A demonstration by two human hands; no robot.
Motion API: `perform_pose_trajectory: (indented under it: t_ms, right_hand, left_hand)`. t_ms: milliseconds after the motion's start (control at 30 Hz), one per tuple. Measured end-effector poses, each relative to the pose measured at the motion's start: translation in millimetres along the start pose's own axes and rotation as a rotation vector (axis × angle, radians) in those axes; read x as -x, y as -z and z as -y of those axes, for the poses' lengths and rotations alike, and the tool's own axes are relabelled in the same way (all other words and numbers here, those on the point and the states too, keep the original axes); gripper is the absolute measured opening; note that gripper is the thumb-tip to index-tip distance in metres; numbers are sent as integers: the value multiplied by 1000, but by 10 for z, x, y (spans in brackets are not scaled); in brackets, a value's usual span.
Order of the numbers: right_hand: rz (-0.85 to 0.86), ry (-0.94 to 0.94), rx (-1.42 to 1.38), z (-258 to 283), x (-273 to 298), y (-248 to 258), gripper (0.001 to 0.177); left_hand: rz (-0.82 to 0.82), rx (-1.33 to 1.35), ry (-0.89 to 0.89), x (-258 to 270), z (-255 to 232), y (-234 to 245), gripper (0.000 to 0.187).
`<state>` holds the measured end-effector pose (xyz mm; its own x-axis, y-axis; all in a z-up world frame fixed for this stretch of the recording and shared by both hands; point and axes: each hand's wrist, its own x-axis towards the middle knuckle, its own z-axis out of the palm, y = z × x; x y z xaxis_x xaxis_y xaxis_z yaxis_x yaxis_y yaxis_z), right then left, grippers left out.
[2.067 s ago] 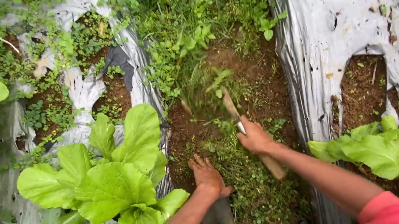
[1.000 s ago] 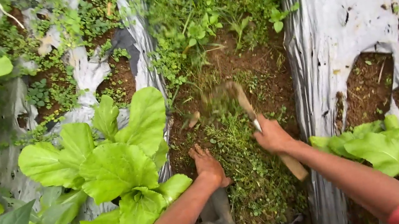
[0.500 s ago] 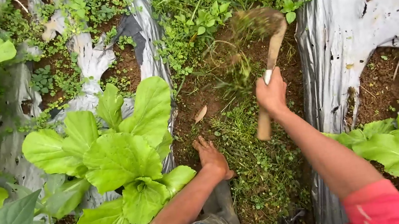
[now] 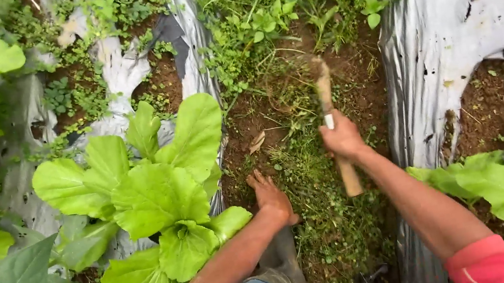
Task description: Weeding a vegetable garden by hand and using a hand sickle to clear soil between plants.
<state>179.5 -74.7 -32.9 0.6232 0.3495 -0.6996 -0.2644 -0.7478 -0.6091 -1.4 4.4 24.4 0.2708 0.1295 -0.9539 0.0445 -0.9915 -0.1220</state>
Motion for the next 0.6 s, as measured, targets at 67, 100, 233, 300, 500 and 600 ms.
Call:
perform_pose_trajectory:
  t_ms: [67,100,233,300,500,600]
  right_hand:
    - [-102,33,-126,168,-88,5,49]
    - [-202,65,-251,214,-102,19,47]
    - [62,-5,10,138,255,-105,50]
    - [53,43,68,28,212,-42,50]
    - [-47,46,-116,215,89,-196,45]
    - [74,49,72,-308,144,-274,53]
  left_hand:
    - [25,7,7,-168,-36,-49,101]
    - [54,14,14,-235,-92,-90,103]
    - [-25,6,6,-95,-43,-38,95]
    - [5,20,26,-224,-96,-123,100]
    - [17,23,47,-126,-107,-55,103]
    - [31,21,40,-63,-84,-10,108]
